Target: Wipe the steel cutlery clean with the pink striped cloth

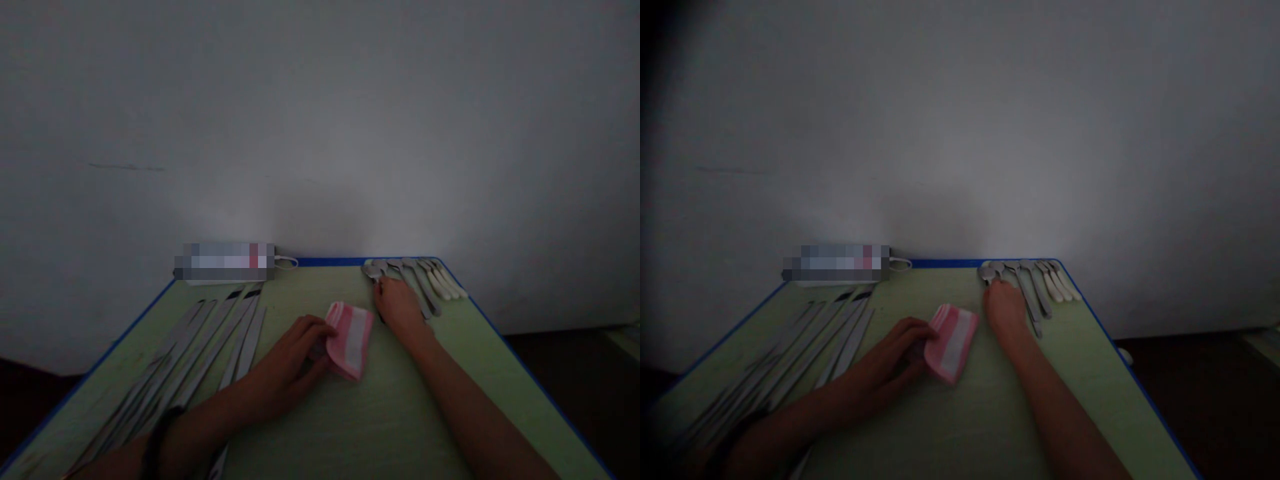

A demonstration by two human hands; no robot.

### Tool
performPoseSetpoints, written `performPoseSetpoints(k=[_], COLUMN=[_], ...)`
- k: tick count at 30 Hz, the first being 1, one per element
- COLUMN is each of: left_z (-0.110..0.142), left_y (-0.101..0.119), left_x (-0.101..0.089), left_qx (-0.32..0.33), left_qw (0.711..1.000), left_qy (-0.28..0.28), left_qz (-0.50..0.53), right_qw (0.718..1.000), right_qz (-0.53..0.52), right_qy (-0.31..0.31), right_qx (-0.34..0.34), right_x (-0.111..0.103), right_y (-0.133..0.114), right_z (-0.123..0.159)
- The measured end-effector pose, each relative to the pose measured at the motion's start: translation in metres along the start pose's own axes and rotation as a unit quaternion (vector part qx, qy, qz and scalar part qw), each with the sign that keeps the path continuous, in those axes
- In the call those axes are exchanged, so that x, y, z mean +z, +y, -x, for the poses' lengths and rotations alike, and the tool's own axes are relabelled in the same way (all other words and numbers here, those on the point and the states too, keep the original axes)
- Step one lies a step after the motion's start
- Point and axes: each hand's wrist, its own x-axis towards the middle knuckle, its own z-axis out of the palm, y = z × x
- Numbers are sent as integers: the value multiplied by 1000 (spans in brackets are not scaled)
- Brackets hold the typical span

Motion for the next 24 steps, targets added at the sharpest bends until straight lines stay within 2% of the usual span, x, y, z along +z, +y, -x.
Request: performPoseSetpoints(k=[9,14,19,24], left_z=[-1,-1,-1,-1], left_y=[1,2,1,0], left_x=[0,-2,0,1], left_qx=[-7,-3,-3,-1], left_qw=[1000,1000,1000,1000], left_qy=[5,-5,2,1], left_qz=[4,-4,0,0], right_qw=[1000,1000,996,997], right_qz=[-3,17,50,51], right_qy=[-8,-24,-52,-44], right_qx=[-14,-10,-47,-42], right_x=[1,-9,-25,-30], right_y=[-8,-13,-14,-15], right_z=[4,10,17,17])
